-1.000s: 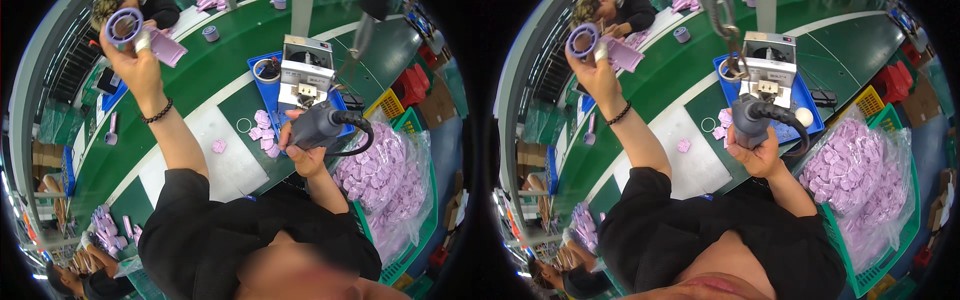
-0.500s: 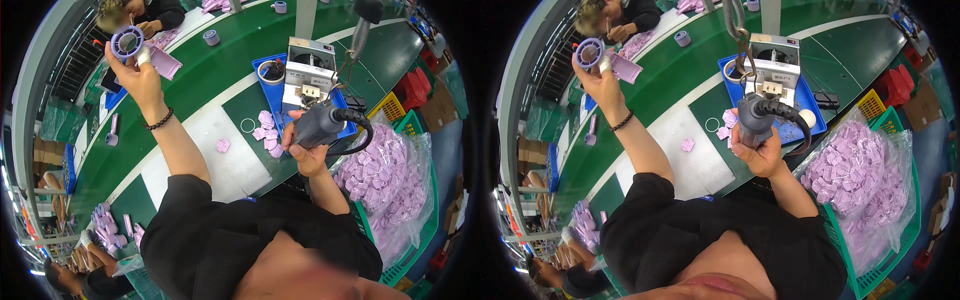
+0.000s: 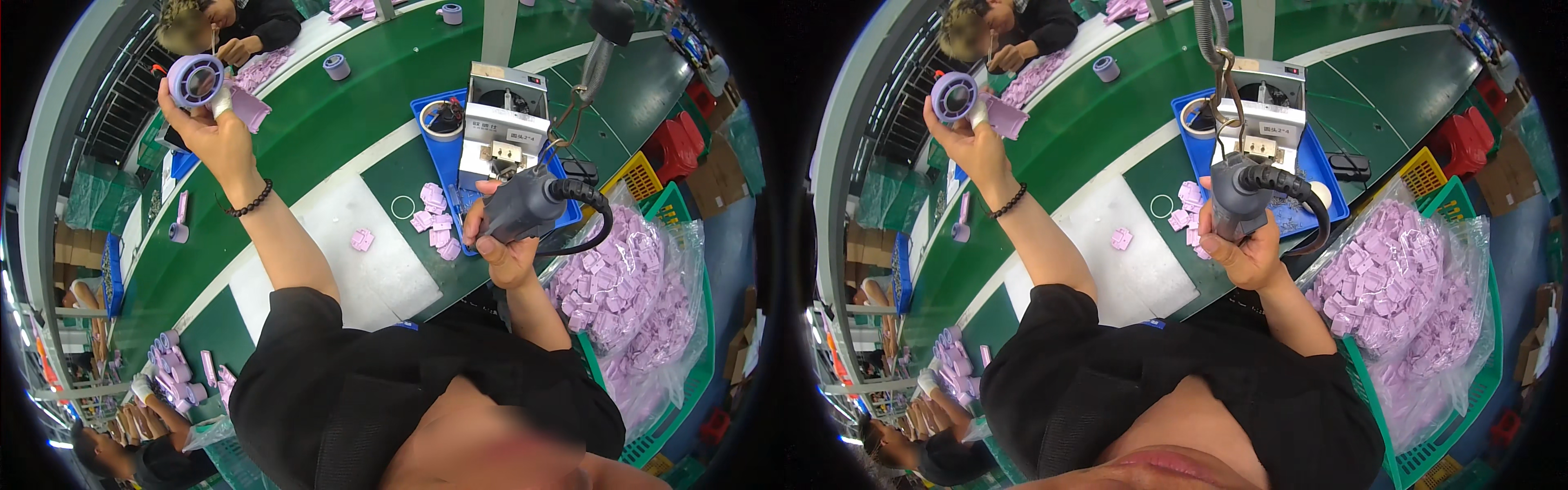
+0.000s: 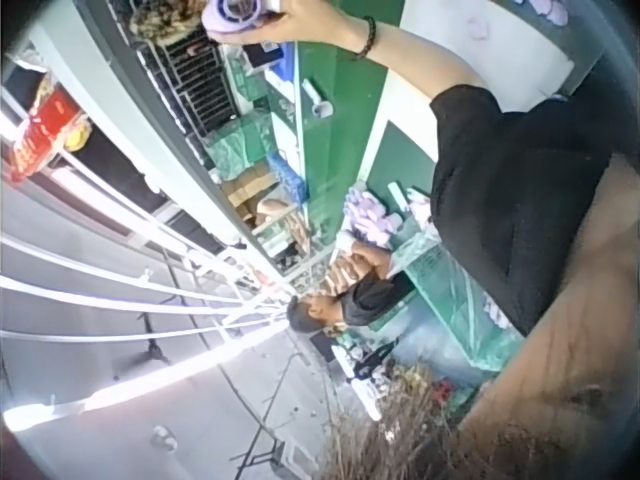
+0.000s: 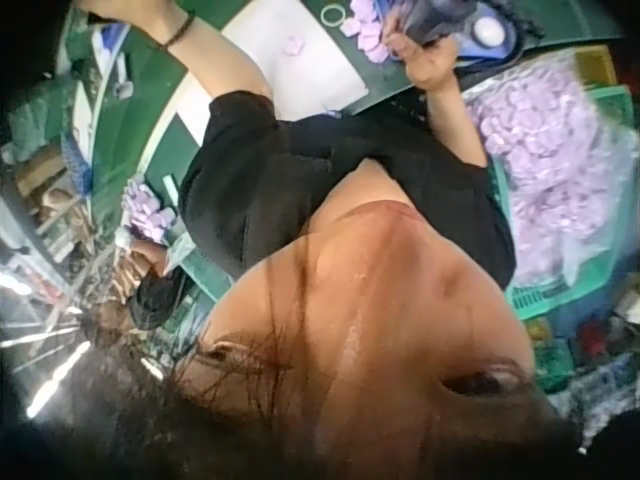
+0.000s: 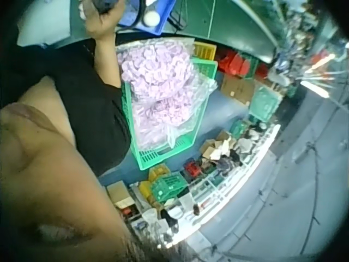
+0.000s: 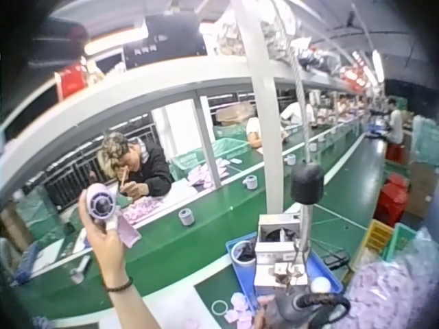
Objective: The person assembles portable fans by attaching straps to casing pieces, fitting fan motor units into the plastic housings by hand, and placing the assembled fans onto the conveyor belt.
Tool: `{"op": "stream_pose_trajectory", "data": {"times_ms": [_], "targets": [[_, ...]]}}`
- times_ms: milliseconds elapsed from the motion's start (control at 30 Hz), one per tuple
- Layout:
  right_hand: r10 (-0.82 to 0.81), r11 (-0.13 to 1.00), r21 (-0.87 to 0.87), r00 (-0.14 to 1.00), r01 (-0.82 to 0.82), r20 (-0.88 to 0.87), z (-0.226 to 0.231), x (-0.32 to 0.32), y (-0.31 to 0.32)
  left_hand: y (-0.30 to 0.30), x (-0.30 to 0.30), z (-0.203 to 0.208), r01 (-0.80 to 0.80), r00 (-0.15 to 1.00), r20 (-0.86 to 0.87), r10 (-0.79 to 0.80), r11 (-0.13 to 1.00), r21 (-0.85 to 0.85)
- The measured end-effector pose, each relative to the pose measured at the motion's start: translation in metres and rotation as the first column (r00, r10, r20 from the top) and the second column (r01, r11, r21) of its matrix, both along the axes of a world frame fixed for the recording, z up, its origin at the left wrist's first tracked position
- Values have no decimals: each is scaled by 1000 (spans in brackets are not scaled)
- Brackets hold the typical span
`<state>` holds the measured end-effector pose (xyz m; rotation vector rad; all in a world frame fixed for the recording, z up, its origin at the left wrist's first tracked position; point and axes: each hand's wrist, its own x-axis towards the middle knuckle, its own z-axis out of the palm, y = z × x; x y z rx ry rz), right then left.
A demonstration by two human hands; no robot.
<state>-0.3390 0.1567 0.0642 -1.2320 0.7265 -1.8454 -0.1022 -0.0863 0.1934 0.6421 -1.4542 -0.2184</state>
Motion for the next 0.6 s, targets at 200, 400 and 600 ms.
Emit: {"op": "stream_pose_trajectory", "data": {"times_ms": [200, 400, 600], "targets": [[-5, 1000, -2, 1000, 5, 13, -2, -1, -2, -2, 8, 7, -55, 998, -5, 55, 998, 1], [30, 997, -69, 999, -28, 27, -4, -1, -3, 2, 21, 15, 13, 1000, -19, -13, 1000, 19], [-19, 998, -53, 999, 21, 30, 0, 0, -1, -8, 22, 2, 52, 998, -24, -51, 998, 45]]}}
